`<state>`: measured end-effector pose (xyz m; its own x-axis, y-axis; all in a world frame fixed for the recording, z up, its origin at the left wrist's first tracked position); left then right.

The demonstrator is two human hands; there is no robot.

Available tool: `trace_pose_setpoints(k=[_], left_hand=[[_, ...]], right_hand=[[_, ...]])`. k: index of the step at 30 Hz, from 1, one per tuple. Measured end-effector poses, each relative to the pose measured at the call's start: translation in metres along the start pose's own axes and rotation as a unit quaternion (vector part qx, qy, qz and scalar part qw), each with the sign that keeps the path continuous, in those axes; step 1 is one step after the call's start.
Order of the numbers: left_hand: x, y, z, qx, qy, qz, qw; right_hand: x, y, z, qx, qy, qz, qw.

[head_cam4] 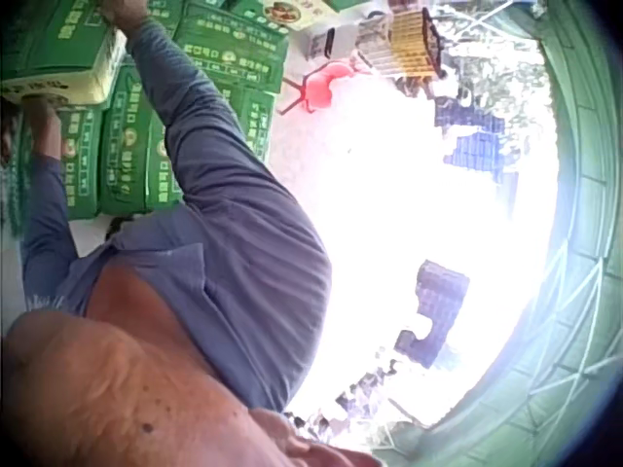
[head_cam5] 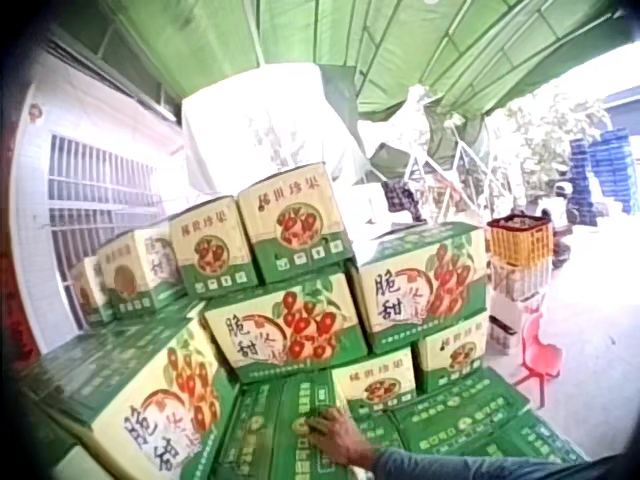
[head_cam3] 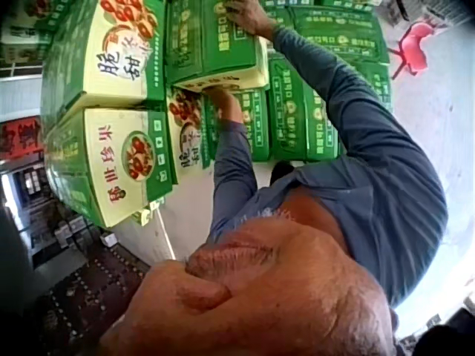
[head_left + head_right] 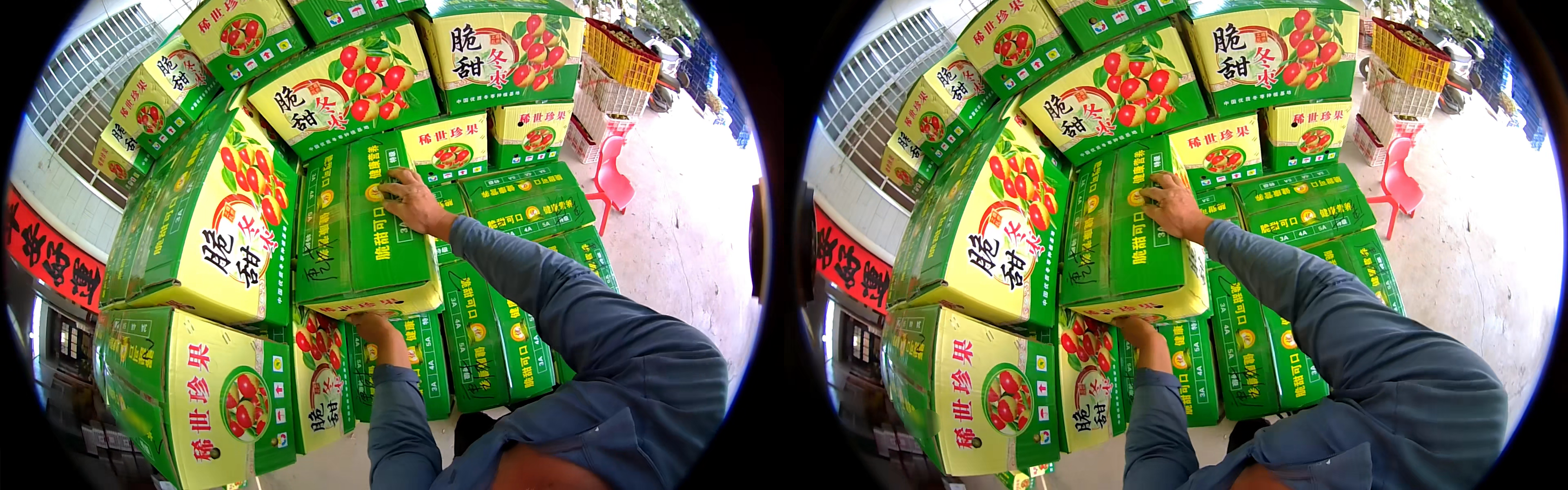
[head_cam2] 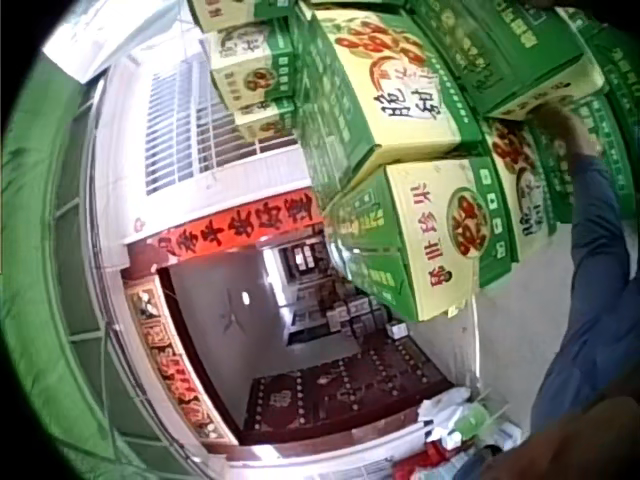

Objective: The person assembles green cardboard boxes by folding flaps and sealing them with tape. They then stack the finished boxes and move around the room to gather more materials.

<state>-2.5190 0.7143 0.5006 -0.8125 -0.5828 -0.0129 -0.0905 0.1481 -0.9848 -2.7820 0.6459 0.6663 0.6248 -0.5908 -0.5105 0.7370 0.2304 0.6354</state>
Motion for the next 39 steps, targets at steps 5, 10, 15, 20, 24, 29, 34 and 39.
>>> trace_pose_setpoints(k=[5, 10, 15, 20, 24, 29, 34, 39], left_hand=[[-0.028, 0.026, 0.045, 0.006, 0.124, 0.019, 0.992], [-0.080, -0.002, -0.036, 0.002, 0.336, -0.012, 0.942], [-0.246, 0.038, -0.127, 0.030, 0.414, 0.106, 0.903], [-0.505, 0.175, -0.173, -0.190, 0.061, 0.038, 0.979], [-0.680, 0.273, -0.219, -0.267, -0.046, -0.170, 0.947], [-0.794, 0.248, -0.221, -0.256, -0.188, -0.154, 0.935], [-0.842, 0.212, -0.133, -0.203, -0.209, -0.232, 0.928], [-0.862, 0.180, -0.002, -0.172, -0.162, -0.252, 0.938]], right_hand=[[0.004, 0.013, 0.007, 0.027, -0.054, 0.023, 0.998], [0.006, -0.020, -0.026, 0.091, -0.081, 0.000, 0.993], [0.008, -0.020, -0.170, 0.214, 0.030, 0.310, 0.926], [0.047, 0.047, -0.340, 0.265, 0.192, 0.121, 0.937], [0.117, 0.143, -0.463, 0.250, 0.464, 0.108, 0.843], [0.201, 0.251, -0.530, 0.076, 0.607, 0.018, 0.791], [0.285, 0.323, -0.552, -0.051, 0.622, -0.010, 0.781], [0.396, 0.385, -0.543, -0.153, 0.607, 0.000, 0.780]])
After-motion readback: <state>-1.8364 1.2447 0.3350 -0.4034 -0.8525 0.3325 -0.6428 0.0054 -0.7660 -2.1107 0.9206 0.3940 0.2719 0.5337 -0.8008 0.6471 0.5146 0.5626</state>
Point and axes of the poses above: each hand's wrist, its own z-axis towards the middle knuckle, its own x-axis out of the palm, y = z × x, the point moved 6 cm from there along z, towards the middle knuckle, and after that the axes turned 14 degrees about x, right-handed, at the moved point
